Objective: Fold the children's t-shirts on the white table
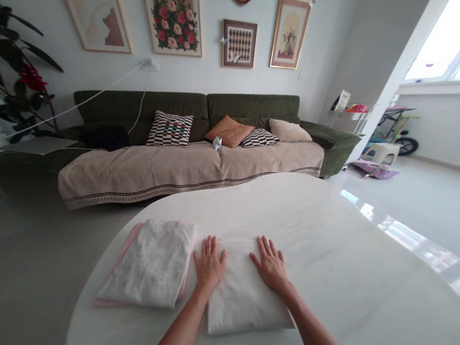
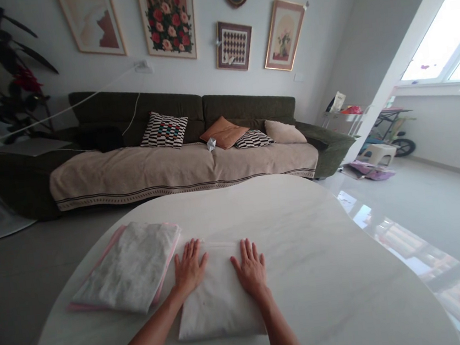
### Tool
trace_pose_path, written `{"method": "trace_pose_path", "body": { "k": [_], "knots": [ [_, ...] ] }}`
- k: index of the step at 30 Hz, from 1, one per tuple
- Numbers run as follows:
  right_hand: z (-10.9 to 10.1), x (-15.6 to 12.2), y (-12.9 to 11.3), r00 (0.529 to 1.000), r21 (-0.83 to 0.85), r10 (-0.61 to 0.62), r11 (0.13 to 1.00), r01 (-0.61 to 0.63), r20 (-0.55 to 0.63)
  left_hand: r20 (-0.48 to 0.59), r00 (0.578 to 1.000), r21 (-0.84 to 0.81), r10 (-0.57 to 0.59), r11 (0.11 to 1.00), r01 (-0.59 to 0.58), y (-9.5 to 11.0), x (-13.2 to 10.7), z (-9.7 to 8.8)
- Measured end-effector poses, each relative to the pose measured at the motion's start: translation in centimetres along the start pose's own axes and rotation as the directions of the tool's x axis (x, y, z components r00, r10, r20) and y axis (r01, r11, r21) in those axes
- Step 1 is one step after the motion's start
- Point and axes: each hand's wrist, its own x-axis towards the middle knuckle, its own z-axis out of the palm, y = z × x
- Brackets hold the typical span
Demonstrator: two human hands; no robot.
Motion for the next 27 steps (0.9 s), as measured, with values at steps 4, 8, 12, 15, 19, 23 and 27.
{"method": "trace_pose_path", "body": {
  "k": [4, 8, 12, 15, 19, 23, 27],
  "knots": [
    [-0.9, 1.1, 0.2, 1.0, 0.087, 0.026, 0.996, -0.024, -0.012, -0.081, 0.995, -0.158, -0.052, 0.987, 0.039, -0.4, 0.8, 0.3],
    [-2.4, 2.5, 0.2, 0.998, 0.126, 0.031, 0.992, -0.023, -0.063, -0.069, 0.979, -0.381, -0.192, 0.912, 0.152, -0.4, 2.0, -0.5],
    [-4.3, 3.0, -0.2, 0.995, 0.201, -0.028, 0.979, 0.046, -0.094, 0.007, 0.982, -0.492, -0.188, 0.854, 0.167, -0.2, 3.0, -2.3],
    [-7.3, 2.9, -0.8, 0.981, 0.268, -0.087, 0.954, 0.132, -0.172, 0.009, 0.991, -0.597, -0.13, 0.795, 0.11, 0.6, 3.4, -4.6],
    [-13.5, 1.0, -1.5, 0.928, 0.326, -0.14, 0.909, 0.258, -0.344, -0.063, 0.997, -0.693, -0.039, 0.721, -0.016, 3.2, 2.8, -9.8],
    [-16.8, -3.5, -1.2, 0.846, 0.445, -0.095, 0.816, 0.368, -0.524, -0.108, 0.983, -0.761, 0.147, 0.624, -0.177, 5.9, -0.8, -14.4],
    [-12.8, -8.2, 2.3, 0.873, 0.468, -0.065, 0.823, 0.32, -0.483, 0.036, 0.959, -0.696, 0.28, 0.696, -0.177, 5.9, -7.1, -13.5]
  ]
}}
